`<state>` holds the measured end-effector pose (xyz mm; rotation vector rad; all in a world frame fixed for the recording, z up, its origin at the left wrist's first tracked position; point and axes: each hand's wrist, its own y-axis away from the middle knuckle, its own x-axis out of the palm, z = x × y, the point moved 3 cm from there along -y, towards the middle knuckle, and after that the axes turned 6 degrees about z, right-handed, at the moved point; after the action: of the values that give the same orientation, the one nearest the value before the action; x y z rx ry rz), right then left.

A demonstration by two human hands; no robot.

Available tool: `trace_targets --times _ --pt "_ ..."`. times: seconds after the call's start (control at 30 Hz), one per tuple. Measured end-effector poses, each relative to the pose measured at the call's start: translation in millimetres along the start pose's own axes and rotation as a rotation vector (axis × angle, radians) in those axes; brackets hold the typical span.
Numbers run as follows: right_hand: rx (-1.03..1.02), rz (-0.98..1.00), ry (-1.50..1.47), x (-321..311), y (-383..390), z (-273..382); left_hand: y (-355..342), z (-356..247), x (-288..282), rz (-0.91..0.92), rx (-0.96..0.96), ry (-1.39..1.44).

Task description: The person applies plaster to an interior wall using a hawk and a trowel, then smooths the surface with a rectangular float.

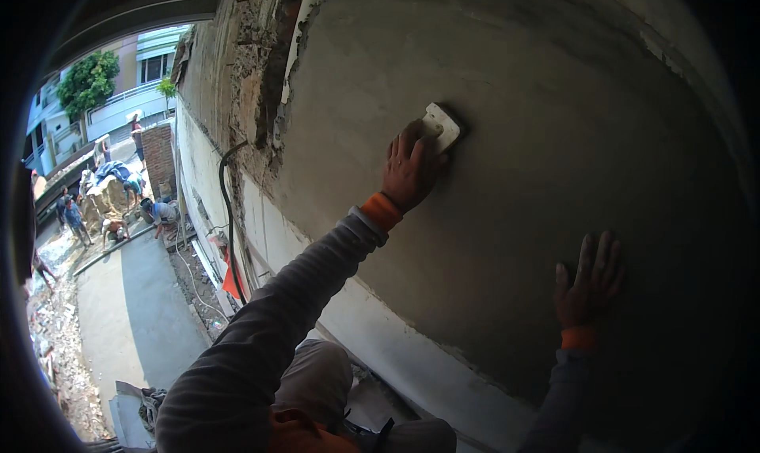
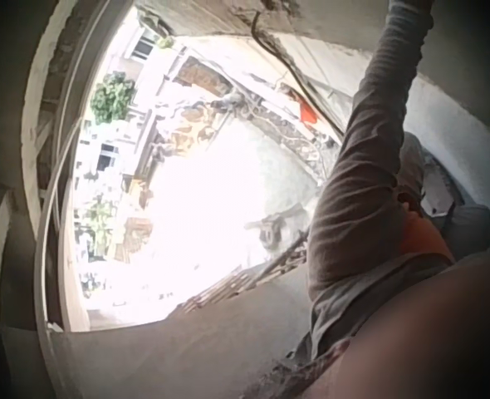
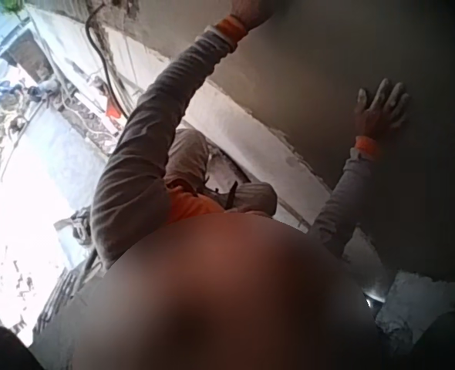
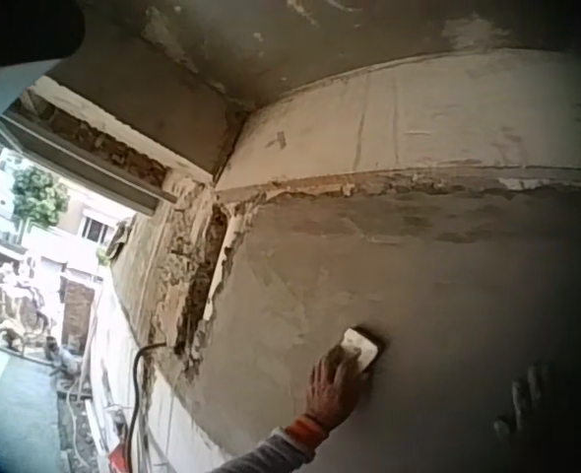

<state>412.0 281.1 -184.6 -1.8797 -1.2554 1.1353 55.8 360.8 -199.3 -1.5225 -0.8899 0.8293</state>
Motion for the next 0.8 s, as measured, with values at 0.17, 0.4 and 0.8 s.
trace_targets --times 0.17,0.4,0.8 --pt "0.02 0.02 -0.003 -2 1 0 31 5 6 0.011 0.031 -0.062" --pt "-0.011 -0.007 -0.085 5 -1 7 -71 21 8 -0.165 -0.19 -0.153" --pt "-0.021 -0.047 -0.058 11 1 1 -112 3 6 -0.128 0.051 -0.146"
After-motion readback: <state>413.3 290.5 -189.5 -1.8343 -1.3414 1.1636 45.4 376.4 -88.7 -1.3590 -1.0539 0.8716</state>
